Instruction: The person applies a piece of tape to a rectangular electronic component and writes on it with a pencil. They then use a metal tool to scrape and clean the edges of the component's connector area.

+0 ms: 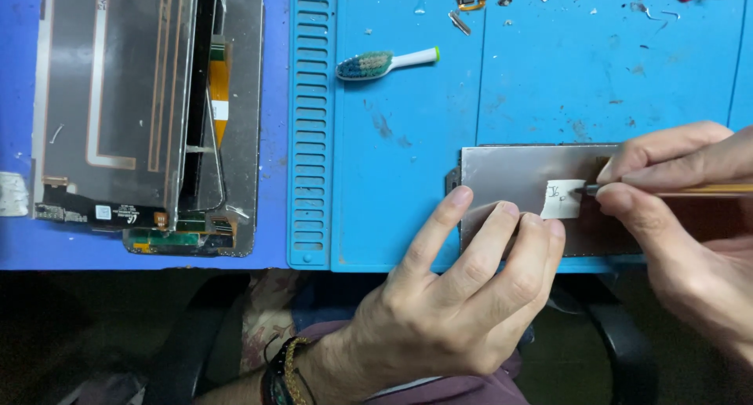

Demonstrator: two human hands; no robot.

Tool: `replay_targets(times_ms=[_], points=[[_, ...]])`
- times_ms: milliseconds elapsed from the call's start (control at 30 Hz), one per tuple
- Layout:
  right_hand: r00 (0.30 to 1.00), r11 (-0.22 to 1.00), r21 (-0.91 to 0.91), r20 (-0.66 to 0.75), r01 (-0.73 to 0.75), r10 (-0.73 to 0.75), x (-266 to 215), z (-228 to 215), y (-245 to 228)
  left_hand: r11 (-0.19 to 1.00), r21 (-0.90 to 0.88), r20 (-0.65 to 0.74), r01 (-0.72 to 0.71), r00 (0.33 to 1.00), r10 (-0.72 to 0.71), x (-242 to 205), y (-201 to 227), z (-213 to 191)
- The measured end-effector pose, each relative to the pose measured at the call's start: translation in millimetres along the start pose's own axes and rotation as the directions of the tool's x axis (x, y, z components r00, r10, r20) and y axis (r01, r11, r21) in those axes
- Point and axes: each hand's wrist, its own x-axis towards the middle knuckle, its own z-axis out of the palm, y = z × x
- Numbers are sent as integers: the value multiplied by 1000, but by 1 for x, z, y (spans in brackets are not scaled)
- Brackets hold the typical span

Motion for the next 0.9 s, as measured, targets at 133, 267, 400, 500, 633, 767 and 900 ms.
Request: replay_targets(times_ms=[133,267,400,500,633,767,900], points=[[1000,999,36,-2,-14,14,-3,0,-6,1000,-6,9,4,1000,-4,0,1,0],[1000,1000,-9,13,11,-11,-2,-2,2,1000,3,11,-5,1000,5,-1,0,0],[1000,999,51,19,-3,2,-3,-1,-2,1000,-1,13,1,1000,-1,0,1,0],[1000,998,61,19,12,-13,-3,0,2,1000,-3,9,9,1000,-9,0,1,0],[999,998,43,22,45,-46,-2,-2,4,1000,1,12,6,1000,-6,0,1,0],[999,998,49,19,29,-29,-2,-2,3,1000,0,2,10,1000,-10,0,2,0],[998,999,7,30,49,-49,1,-3,-2,1000,0,23,3,1000,-3,0,1,-1]])
